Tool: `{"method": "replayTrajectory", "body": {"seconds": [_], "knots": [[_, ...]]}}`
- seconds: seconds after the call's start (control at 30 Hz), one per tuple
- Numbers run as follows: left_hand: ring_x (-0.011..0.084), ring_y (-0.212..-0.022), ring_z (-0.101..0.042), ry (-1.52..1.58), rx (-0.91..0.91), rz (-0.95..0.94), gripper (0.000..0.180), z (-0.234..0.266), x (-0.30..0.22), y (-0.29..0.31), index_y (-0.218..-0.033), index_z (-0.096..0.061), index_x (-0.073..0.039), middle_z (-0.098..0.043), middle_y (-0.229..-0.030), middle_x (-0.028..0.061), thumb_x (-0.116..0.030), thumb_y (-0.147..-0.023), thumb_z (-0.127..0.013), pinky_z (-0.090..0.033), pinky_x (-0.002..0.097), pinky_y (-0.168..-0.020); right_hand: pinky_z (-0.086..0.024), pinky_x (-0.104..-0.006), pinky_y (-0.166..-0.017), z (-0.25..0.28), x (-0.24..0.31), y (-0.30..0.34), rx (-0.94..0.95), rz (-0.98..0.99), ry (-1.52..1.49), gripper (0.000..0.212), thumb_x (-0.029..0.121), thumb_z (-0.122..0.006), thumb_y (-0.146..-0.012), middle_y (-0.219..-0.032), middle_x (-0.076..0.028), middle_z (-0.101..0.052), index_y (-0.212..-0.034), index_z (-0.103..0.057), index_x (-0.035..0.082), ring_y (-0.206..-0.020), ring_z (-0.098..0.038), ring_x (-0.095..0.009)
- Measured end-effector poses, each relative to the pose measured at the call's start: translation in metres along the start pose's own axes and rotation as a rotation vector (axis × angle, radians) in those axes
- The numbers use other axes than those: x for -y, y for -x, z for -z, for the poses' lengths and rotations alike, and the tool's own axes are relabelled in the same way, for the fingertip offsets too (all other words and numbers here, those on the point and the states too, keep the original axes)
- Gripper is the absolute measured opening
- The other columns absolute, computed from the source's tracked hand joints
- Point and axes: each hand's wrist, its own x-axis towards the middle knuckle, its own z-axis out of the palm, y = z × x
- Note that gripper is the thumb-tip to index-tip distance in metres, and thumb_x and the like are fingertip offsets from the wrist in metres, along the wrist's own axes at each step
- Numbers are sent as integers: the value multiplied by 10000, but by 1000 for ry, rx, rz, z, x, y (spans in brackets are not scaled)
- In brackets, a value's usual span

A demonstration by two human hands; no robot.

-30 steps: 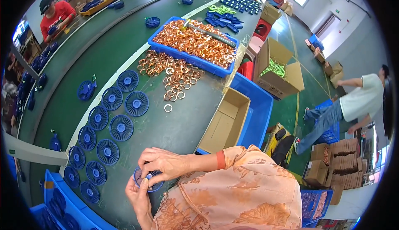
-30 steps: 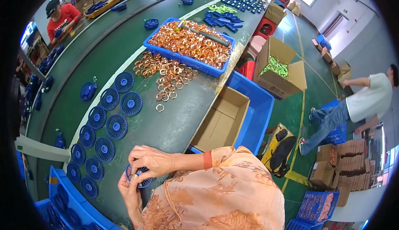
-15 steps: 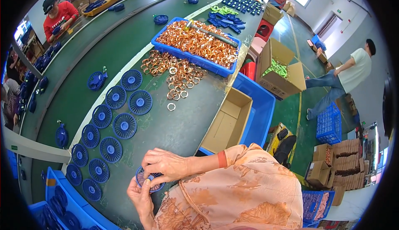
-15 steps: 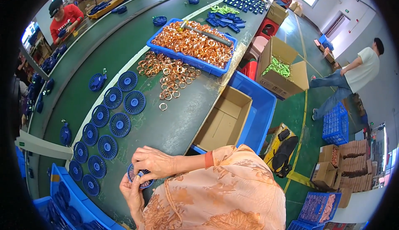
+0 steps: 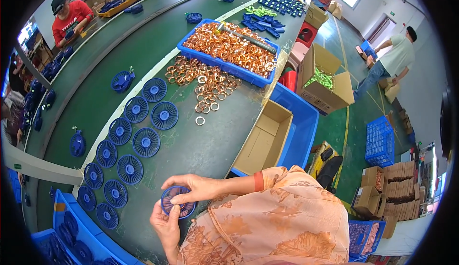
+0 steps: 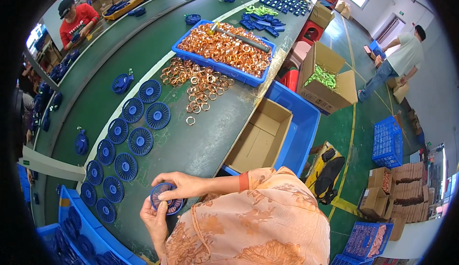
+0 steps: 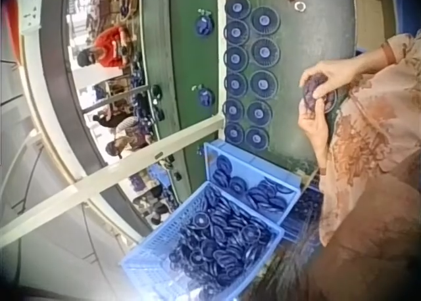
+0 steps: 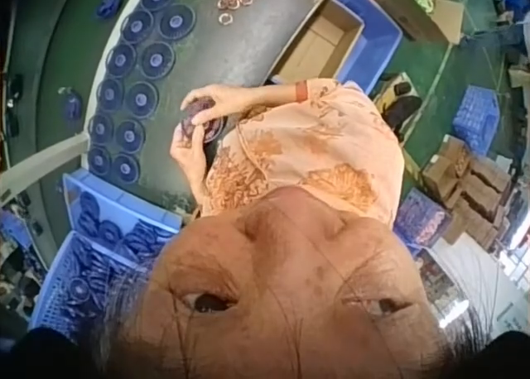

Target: The person moves a cardboard box off the workbench, then repeatedly assembles fan covers by fitting metal rings into plastic grilles and placing the assembled covers in rows on the table.

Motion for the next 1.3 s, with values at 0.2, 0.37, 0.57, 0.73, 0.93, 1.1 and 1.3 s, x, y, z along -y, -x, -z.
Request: {"method": "replayTrajectory", "body": {"seconds": [0.2,0.37,0.57,0.73,0.93,1.1,1.3], "knots": [[115,-917,-648,-18,68,55,335,0,0,7,-1206,-567,75,-685,-1045,95,24,-899,-694,-535,254,-827,-545,-303,-758,9,-4,0,149,-185,85,328,239,-733,-889,-926,-72,-703,-1075,-664,-22,-844,-635,-118],[115,-904,-648,-83,67,121,317,1,-11,8,-1191,-568,71,-681,-1041,103,42,-896,-680,-533,256,-816,-535,-287,-778,10,-2,-5,230,-193,226,303,232,-722,-917,-960,-59,-711,-1082,-653,-13,-880,-624,-83],[108,-863,-650,-232,138,194,298,0,-16,5,-1169,-582,61,-687,-997,81,27,-893,-687,-539,254,-771,-508,-289,-725,16,4,0,279,-196,321,224,183,-723,-890,-880,-47,-683,-979,-631,-1,-820,-601,-84],[97,-817,-653,-176,235,180,294,2,-17,-1,-1176,-578,62,-687,-985,78,30,-902,-678,-545,246,-741,-484,-300,-685,17,18,0,279,-130,473,275,230,-741,-863,-817,-49,-643,-941,-599,7,-771,-577,-99],[94,-940,-627,-47,33,41,275,-17,-4,-11,-1166,-576,47,-669,-1045,56,35,-909,-675,-520,249,-851,-529,-318,-704,26,26,-4,57,7,588,334,270,-764,-855,-877,-85,-693,-1034,-637,17,-800,-644,-127],[91,-930,-624,-169,-177,-231,264,-15,-14,-21,-1171,-577,30,-665,-1040,55,22,-923,-667,-522,239,-837,-527,-424,-843,86,38,-22,-656,700,1228,434,262,-812,-782,-1042,-129,-678,-1118,-649,41,-939,-646,-317],[157,-921,-684,-540,-106,-425,244,-39,-15,-47,-1094,-656,4,-724,-1000,118,-28,-868,-743,-540,300,-825,-349,-496,-1066,168,25,-29,-741,429,1556,450,395,-750,-825,-1303,-101,-562,-1208,-649,183,-1240,-471,-344]]}}
